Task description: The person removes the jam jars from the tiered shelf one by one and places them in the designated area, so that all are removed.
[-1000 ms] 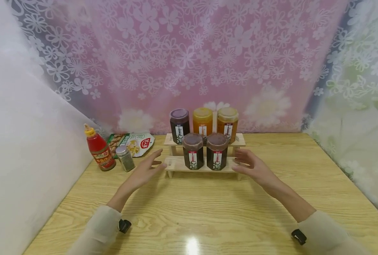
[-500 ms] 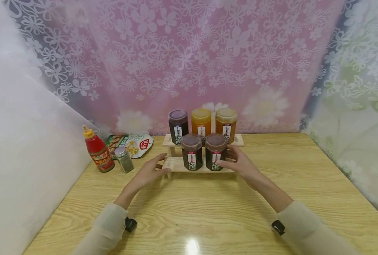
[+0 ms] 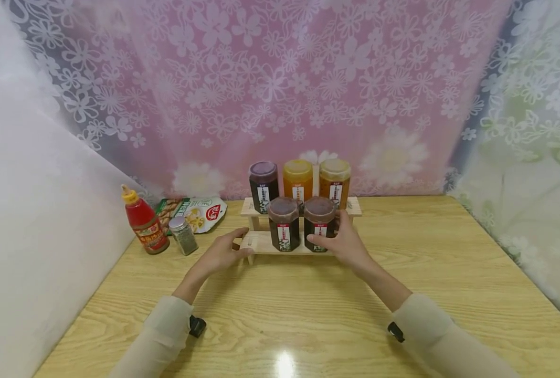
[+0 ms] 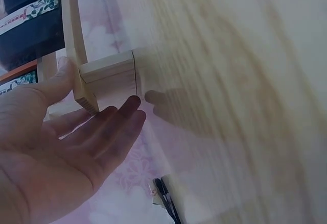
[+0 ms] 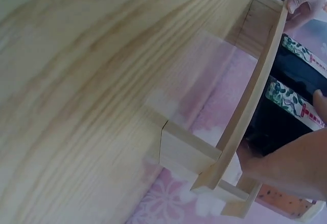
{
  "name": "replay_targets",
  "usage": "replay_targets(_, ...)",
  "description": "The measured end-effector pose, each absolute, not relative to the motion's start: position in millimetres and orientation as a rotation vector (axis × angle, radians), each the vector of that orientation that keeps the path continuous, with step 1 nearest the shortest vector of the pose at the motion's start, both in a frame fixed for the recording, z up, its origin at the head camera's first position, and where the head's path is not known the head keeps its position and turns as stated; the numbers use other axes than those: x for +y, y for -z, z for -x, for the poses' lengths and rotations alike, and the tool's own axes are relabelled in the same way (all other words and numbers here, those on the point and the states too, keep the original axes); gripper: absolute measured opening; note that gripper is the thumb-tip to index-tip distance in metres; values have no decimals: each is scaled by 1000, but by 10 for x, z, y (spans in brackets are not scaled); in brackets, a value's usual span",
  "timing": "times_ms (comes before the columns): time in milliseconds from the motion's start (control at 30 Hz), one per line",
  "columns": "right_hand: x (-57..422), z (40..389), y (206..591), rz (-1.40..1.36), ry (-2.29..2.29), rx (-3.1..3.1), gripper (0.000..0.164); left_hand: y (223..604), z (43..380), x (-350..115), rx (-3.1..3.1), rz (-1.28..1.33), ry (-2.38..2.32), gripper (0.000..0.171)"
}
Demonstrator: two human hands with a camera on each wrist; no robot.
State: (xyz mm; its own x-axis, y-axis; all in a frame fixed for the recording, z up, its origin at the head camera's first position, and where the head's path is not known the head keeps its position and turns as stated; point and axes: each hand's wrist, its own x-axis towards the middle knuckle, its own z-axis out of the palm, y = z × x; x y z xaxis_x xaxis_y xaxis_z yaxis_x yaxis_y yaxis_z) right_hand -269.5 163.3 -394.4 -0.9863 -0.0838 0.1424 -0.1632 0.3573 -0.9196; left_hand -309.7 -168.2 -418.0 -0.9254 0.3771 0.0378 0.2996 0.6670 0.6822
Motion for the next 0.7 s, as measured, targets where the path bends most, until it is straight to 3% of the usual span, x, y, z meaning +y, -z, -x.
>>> replay_targets(700, 2064, 2414, 3852, -192, -1636, -2592, 90, 4103, 3130, -1666, 2825, -503, -1009, 65)
